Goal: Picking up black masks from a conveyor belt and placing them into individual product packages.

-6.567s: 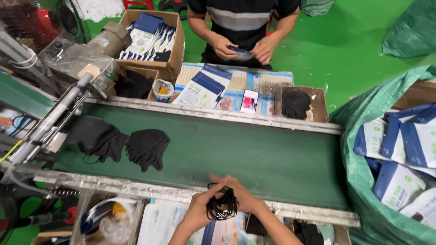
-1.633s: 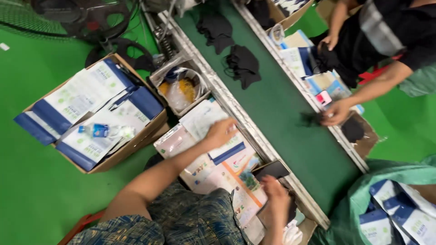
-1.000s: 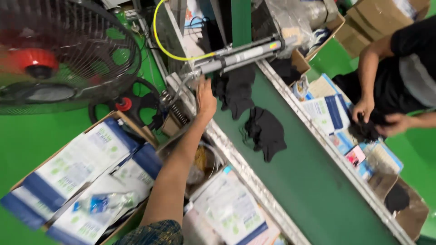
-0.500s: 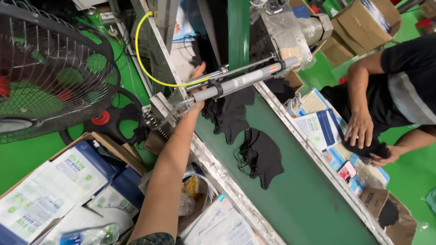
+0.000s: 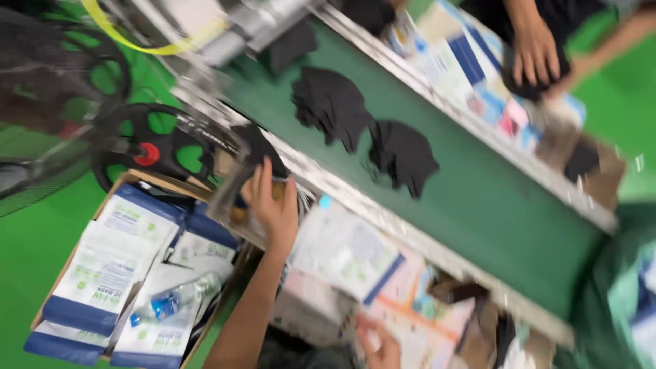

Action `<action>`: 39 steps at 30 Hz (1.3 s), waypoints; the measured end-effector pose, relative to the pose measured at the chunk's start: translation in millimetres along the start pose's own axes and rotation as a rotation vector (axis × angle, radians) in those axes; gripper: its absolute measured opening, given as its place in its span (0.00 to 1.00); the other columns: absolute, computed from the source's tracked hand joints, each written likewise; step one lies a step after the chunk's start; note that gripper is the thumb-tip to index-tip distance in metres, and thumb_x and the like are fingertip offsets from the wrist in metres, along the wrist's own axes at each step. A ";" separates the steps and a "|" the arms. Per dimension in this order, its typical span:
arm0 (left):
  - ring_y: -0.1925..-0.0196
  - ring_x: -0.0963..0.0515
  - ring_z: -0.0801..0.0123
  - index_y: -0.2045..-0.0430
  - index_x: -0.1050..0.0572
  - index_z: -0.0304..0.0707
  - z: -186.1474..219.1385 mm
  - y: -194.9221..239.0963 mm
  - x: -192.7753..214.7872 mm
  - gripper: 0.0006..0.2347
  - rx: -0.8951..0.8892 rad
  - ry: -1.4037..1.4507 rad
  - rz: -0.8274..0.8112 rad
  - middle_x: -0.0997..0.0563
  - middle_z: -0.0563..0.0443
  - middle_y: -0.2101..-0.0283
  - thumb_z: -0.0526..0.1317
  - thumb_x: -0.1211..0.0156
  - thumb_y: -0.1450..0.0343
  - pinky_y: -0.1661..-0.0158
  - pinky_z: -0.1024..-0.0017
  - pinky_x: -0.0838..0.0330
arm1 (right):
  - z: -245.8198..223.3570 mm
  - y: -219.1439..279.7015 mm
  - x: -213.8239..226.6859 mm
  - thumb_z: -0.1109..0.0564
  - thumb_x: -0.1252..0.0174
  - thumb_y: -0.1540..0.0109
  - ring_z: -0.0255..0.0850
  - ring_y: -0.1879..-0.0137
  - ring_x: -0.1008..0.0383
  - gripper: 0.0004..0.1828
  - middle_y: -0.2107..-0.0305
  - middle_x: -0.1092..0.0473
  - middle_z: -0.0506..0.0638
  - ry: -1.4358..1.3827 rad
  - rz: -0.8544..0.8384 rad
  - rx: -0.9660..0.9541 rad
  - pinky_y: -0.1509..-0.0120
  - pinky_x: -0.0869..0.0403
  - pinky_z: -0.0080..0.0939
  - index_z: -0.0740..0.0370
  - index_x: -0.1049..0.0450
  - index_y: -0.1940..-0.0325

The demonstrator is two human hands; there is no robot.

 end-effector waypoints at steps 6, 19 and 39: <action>0.52 0.18 0.72 0.51 0.22 0.28 81.0 147.1 8.7 0.15 0.468 0.707 -0.643 0.19 0.47 0.48 0.34 0.34 0.32 0.59 0.73 0.21 | -179.4 -187.1 99.1 0.50 0.28 0.54 0.62 0.31 0.40 0.50 0.36 0.41 0.65 0.218 0.165 0.190 0.28 0.40 0.56 0.66 0.41 0.32; 0.27 0.57 0.23 0.32 0.41 0.37 233.4 95.8 -229.0 0.47 -0.406 -0.070 -0.634 0.52 0.18 0.29 0.69 0.31 0.40 0.38 0.23 0.58 | -8.7 -79.1 212.6 0.65 0.35 0.38 0.38 0.62 0.28 0.08 0.67 0.26 0.52 0.154 0.482 -0.412 0.53 0.29 0.34 0.69 0.24 0.55; 0.47 0.18 0.63 0.38 0.33 0.32 221.0 233.3 -271.7 0.31 0.632 1.318 -1.535 0.20 0.45 0.47 0.28 0.47 0.41 0.47 0.68 0.21 | -102.6 -252.7 313.7 0.62 0.32 0.45 0.54 0.37 0.33 0.13 0.46 0.30 0.65 0.164 0.435 0.215 0.32 0.35 0.50 0.64 0.25 0.58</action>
Point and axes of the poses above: each hand's wrist, its own y-axis away from the middle knuckle, its own x-axis out of the back of the hand, z = x × y, the point moved 10 cm from there along -y, towards the middle knuckle
